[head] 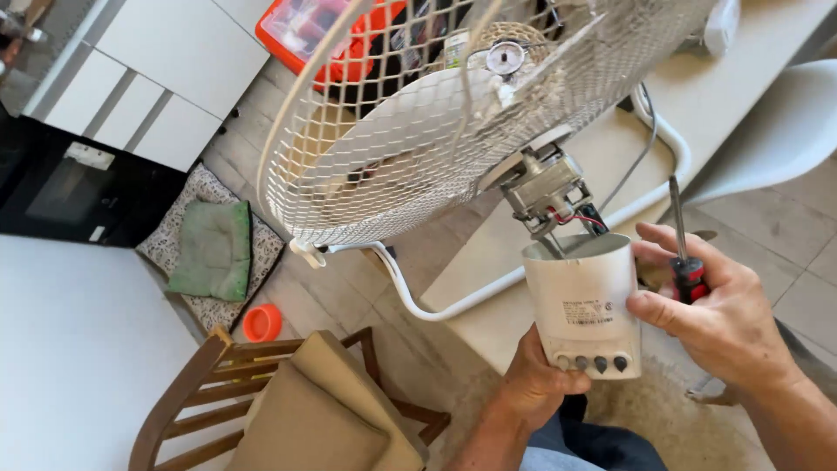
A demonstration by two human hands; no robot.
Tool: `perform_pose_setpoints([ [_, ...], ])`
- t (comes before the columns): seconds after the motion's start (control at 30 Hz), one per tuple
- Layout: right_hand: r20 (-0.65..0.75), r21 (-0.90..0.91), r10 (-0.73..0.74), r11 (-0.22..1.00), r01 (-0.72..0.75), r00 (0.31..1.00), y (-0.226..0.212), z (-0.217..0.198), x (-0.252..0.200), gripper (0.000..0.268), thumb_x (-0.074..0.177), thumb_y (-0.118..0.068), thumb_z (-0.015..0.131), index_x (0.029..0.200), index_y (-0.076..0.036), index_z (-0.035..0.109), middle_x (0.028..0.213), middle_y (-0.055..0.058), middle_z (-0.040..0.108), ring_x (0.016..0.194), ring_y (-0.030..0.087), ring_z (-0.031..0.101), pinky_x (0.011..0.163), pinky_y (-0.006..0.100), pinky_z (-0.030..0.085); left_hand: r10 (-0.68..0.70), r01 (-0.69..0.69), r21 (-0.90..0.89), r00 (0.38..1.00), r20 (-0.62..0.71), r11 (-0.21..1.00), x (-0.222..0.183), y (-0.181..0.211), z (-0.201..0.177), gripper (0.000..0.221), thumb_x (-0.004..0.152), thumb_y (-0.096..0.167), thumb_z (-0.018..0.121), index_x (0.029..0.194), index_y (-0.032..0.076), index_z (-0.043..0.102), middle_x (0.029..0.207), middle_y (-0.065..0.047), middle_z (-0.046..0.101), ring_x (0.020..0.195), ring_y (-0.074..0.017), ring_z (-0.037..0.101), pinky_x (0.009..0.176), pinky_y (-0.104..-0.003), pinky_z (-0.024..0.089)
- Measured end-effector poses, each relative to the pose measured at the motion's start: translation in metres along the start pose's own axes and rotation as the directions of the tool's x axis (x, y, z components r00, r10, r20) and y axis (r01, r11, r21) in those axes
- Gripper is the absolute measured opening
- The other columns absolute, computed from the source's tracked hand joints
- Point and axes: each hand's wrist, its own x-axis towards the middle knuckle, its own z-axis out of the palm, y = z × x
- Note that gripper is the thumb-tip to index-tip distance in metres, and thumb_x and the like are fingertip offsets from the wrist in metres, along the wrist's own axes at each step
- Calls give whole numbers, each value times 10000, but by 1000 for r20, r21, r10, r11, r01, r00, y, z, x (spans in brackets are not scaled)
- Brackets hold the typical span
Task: Disassembling the motor housing of a pedestal fan using a screwdriver to remove fasteners and prying the casing apart.
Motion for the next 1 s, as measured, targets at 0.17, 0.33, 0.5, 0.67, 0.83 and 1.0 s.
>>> perform_pose_setpoints([
  [0.17,60,-327,-8,945,27,998,-16,10,5,533,652,-104,911,1166,-38,786,1005,-32,771,585,147,272,476,319,273,-56,58,69,998,-26,996,3,28,-5,1173,522,312,991,1514,-49,478,1347,-176,657,1207,-245,646,1015,-406,568],
  [0.33,85,-468,-104,874,132,991,23,4,8,691,513,-240,987,1140,-126,722,1206,-36,783,814,88,595,785,251,510,-190,184,-87,980,-66,979,6,28,-16,1321,470,218,1028,1604,-19,392,1398,-205,624,1230,-271,622,971,-396,574],
  [0.5,158,-410,-250,863,294,955,23,6,17,623,545,-225,941,1089,-92,667,1399,72,711,1134,103,680,1010,264,520,-136,127,-401,991,8,907,18,15,-20,1060,662,180,785,1599,-86,366,1437,-251,578,1247,-343,598,1004,-410,507],
  [0.67,260,-399,-439,762,509,860,33,2,31,591,552,-301,946,995,-90,616,1424,109,688,1125,143,730,894,251,552,-144,-86,-518,910,-388,851,54,-31,-35,653,788,296,640,1382,23,631,1278,-160,696,1197,-311,628,1031,-427,500],
  [0.83,366,-522,-511,579,627,777,56,-8,43,438,660,-368,860,968,-162,626,1452,112,652,486,110,628,482,269,522,-257,-60,-569,849,-461,820,88,-48,-42,457,983,364,534,1223,15,705,1197,-198,730,1151,-329,663,1019,-434,526],
  [1.0,432,-502,-645,409,762,631,72,-9,54,448,747,-462,820,981,-138,618,1414,218,650,1024,232,757,541,330,529,-255,-49,-589,870,-421,807,113,-58,-64,534,991,475,519,1237,39,705,1224,-202,709,1178,-349,639,1027,-463,502],
])
